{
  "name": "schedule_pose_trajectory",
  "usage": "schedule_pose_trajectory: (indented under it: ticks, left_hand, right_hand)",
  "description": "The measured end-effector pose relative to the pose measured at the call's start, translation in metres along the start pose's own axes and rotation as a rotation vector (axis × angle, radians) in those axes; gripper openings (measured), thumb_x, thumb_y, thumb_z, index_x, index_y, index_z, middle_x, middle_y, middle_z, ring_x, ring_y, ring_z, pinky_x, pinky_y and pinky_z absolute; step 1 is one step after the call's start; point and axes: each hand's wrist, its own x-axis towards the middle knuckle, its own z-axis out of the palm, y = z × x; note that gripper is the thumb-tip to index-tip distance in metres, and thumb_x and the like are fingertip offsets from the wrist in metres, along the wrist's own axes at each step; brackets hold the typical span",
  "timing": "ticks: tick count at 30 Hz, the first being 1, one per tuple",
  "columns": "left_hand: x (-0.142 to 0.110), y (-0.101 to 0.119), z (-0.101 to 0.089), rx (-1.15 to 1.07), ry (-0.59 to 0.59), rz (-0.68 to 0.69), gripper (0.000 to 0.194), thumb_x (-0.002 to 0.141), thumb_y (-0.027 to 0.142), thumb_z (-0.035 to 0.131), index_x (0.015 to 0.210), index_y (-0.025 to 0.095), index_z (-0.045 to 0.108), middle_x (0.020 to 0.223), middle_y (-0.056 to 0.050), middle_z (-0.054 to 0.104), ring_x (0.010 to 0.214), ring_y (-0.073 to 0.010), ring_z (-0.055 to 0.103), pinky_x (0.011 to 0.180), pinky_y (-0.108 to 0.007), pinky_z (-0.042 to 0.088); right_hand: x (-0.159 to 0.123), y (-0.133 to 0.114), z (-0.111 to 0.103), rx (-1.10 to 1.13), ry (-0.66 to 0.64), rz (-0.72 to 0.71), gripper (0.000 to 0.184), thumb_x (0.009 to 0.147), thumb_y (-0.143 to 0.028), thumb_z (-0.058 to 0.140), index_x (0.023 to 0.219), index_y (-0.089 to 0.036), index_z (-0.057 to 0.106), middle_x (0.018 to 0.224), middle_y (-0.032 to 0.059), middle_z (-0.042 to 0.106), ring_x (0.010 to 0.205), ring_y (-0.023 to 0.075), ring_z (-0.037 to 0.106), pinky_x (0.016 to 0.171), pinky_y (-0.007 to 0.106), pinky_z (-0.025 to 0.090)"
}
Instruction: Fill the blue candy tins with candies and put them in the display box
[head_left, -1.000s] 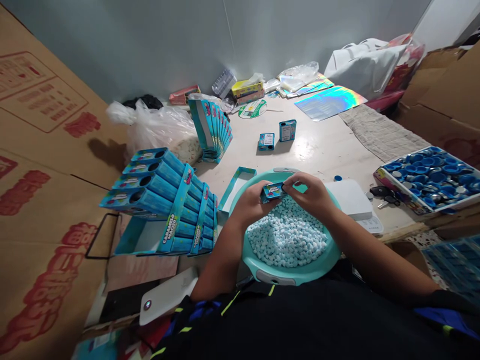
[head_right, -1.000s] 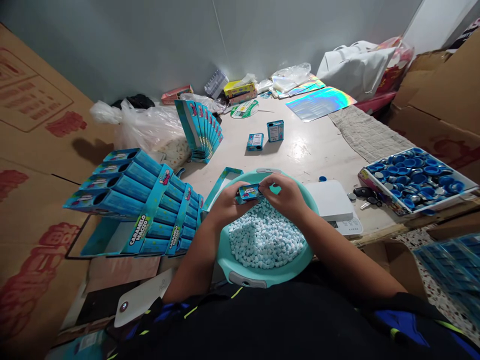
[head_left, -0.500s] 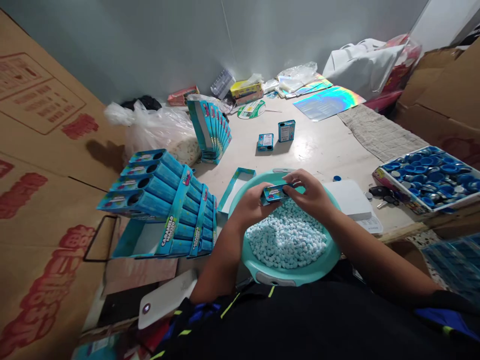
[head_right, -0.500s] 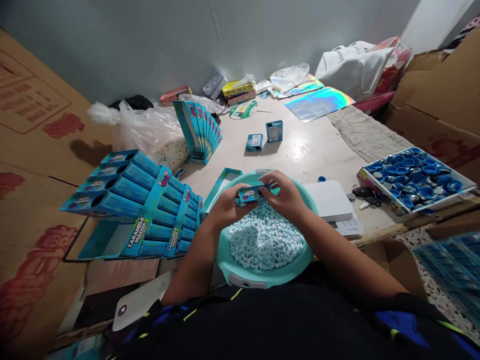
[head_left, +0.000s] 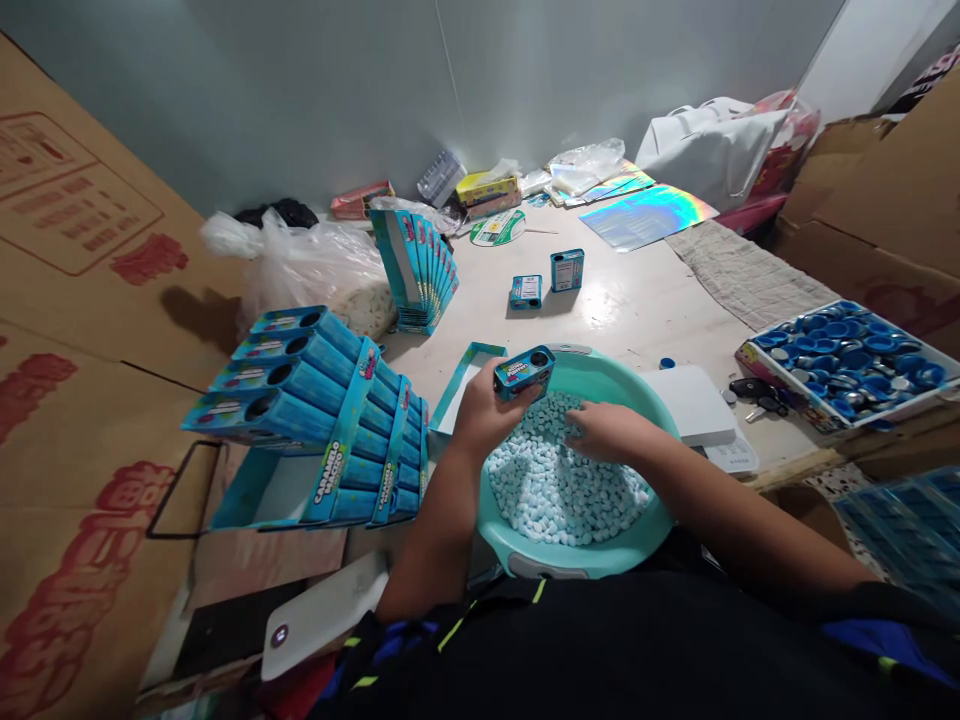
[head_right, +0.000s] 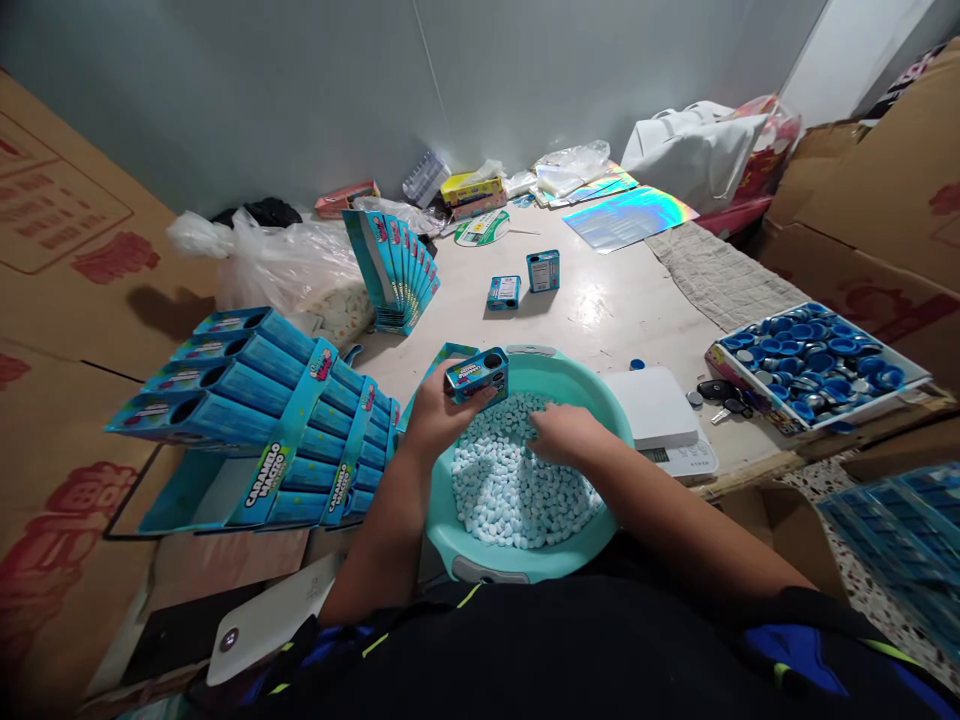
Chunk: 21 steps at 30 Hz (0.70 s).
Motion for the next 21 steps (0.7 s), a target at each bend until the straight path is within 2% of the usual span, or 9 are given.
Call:
schedule_pose_trajectory:
  ticks: [3,8,13,15,18,21]
  left_hand:
    - [-0.001,0.000,-0.001,0.037,-0.027,0.014,0.044,0.085,0.044,0.084,0.116,0.018,0.066,0.103,-0.008,0.076,0.095,-0.0240,0.076,0.079,-0.031,0.059]
    - [-0.001,-0.003,-0.001,0.056,-0.036,0.028,0.044,0.086,0.045,0.083,0.116,0.018,0.066,0.103,-0.009,0.076,0.096,-0.0251,0.076,0.080,-0.032,0.059]
    - [-0.001,-0.003,-0.002,0.056,-0.049,0.016,0.044,0.086,0.046,0.083,0.116,0.018,0.066,0.104,-0.010,0.076,0.096,-0.0257,0.076,0.080,-0.032,0.059]
    - [0.000,-0.002,-0.003,0.074,-0.058,0.013,0.045,0.086,0.046,0.083,0.117,0.018,0.066,0.105,-0.010,0.077,0.097,-0.0260,0.076,0.081,-0.032,0.059]
    - [0.000,-0.001,-0.003,0.098,-0.062,0.017,0.047,0.085,0.047,0.083,0.118,0.018,0.066,0.105,-0.010,0.077,0.097,-0.0260,0.076,0.081,-0.032,0.059]
    - [0.000,0.001,-0.003,0.141,-0.062,0.030,0.045,0.085,0.046,0.083,0.116,0.018,0.067,0.103,-0.009,0.077,0.094,-0.0256,0.076,0.079,-0.032,0.057]
  right_hand:
    - [-0.004,-0.005,0.001,-0.073,-0.059,-0.008,0.054,0.097,-0.049,0.060,0.137,-0.013,0.067,0.136,0.0248,0.066,0.118,0.0416,0.070,0.088,0.045,0.056]
    - [-0.012,-0.017,-0.003,-0.150,-0.161,-0.062,0.061,0.091,-0.058,0.069,0.131,-0.013,0.073,0.139,0.0267,0.065,0.115,0.0426,0.072,0.089,0.046,0.057]
    - [-0.015,-0.033,-0.001,-0.293,-0.320,-0.156,0.093,0.075,-0.066,0.083,0.148,-0.013,0.062,0.158,0.0309,0.050,0.123,0.0462,0.070,0.093,0.048,0.058]
    - [-0.012,-0.037,0.000,-0.328,-0.374,-0.181,0.103,0.067,-0.066,0.088,0.149,-0.009,0.061,0.154,0.0314,0.055,0.124,0.0463,0.069,0.096,0.047,0.057]
    - [-0.006,-0.039,0.003,-0.320,-0.440,-0.238,0.108,0.061,-0.064,0.091,0.146,-0.005,0.062,0.139,0.0287,0.068,0.124,0.0461,0.069,0.100,0.047,0.055]
    - [-0.003,-0.038,0.004,-0.289,-0.494,-0.258,0.113,0.058,-0.060,0.093,0.150,-0.005,0.058,0.137,0.0260,0.071,0.124,0.0458,0.069,0.101,0.046,0.054]
